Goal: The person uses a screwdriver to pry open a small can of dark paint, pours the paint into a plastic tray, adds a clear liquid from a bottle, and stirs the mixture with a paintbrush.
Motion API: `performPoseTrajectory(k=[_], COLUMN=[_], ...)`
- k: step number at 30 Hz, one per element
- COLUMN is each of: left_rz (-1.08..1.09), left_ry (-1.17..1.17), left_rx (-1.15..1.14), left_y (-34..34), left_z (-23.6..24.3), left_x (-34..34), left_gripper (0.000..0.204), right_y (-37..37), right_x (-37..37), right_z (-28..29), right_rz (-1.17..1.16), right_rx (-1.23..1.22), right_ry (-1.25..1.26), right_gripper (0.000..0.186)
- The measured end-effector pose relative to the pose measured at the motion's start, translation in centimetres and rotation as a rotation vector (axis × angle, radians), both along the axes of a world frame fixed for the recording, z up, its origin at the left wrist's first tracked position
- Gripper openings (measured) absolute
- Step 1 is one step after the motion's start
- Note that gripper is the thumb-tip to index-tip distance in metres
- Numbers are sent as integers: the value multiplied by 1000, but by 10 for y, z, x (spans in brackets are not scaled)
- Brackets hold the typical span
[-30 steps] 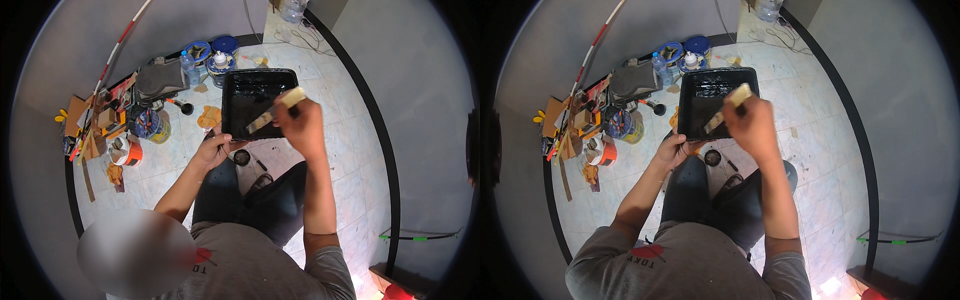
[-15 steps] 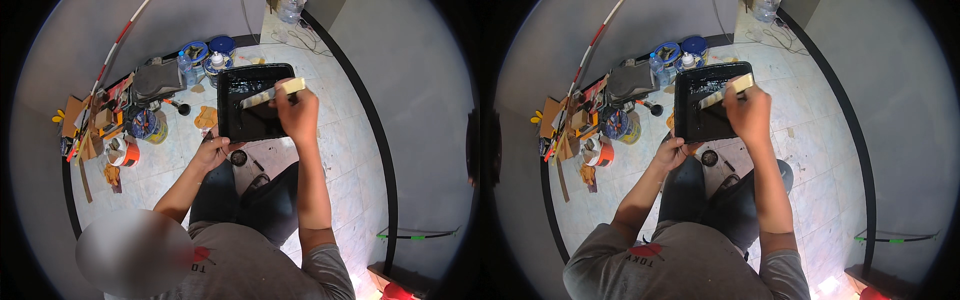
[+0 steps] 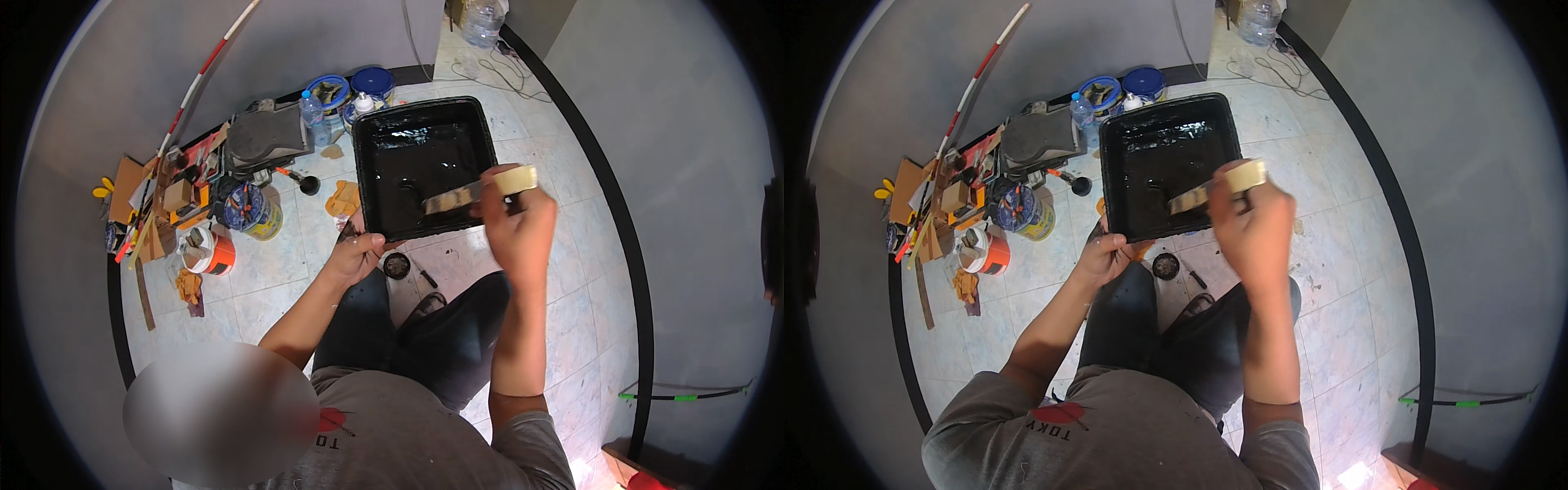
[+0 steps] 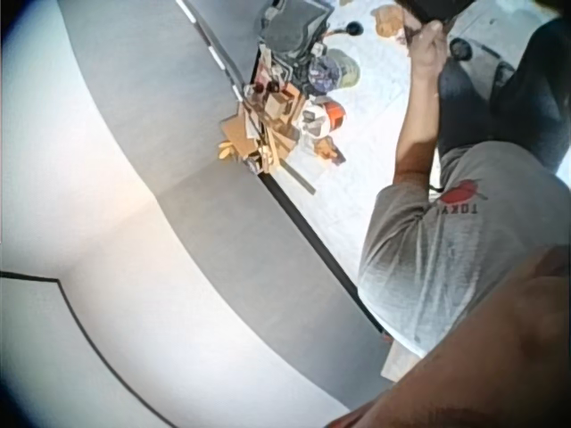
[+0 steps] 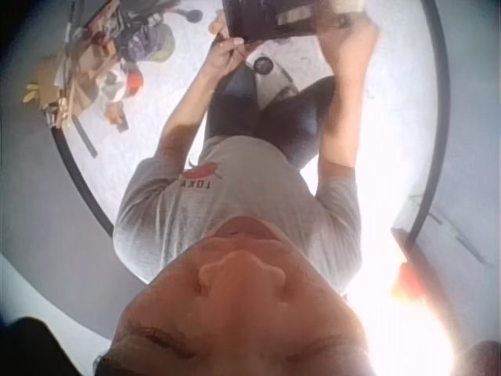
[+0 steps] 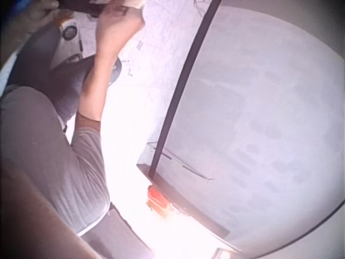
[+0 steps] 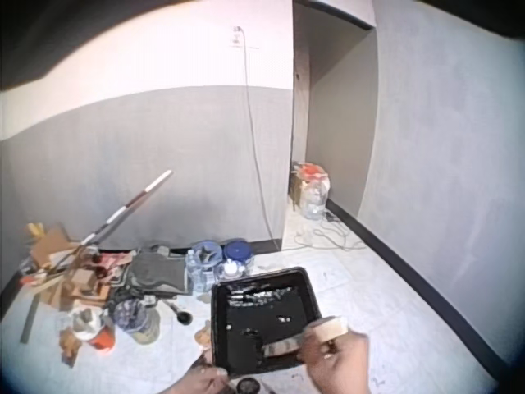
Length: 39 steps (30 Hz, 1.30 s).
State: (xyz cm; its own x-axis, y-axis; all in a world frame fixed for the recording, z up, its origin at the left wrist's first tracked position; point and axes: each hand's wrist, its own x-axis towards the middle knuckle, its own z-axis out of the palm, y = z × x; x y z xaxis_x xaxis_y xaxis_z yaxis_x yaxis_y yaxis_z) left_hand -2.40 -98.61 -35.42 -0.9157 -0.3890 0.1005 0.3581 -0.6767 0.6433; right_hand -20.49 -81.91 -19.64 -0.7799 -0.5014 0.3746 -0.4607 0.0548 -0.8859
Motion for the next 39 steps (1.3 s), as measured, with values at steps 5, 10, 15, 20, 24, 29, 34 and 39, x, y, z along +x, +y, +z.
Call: performPoseTrajectory(k=[5, 10, 15, 20, 24, 29, 34, 39], left_rz=[-10, 10, 13, 31, 39, 20, 20, -2], left_ry=[-1, -45, -20, -38, -27, -27, -32, -13], left_rx=[14, 6, 25, -10, 23, 7, 13, 28], left_y=[1, -2, 2, 1, 6, 3, 2, 0], left_z=[2, -1, 1, -3, 2, -3, -1, -2], left_x=[-5, -2, -6, -3, -7, -7, -10, -14], left_gripper=[83, 82, 81, 81, 78, 81, 82, 82], right_y=[-23, 2, -15, -4, -20, -6, -14, -24], right_x=[14, 12, 11, 23, 12, 18, 6, 25], right_z=[-10, -12, -19, -20, -30, -26, -24, -28], right_rz=[29, -42, 5, 57, -36, -11, -107, 58], right_rx=[-110, 46, -64, -52, -74, -47, -39, -83], right_ry=[72, 88, 130, 248, 126, 162, 137, 193], right_gripper=[3, 4, 4, 4, 4, 5, 3, 5])
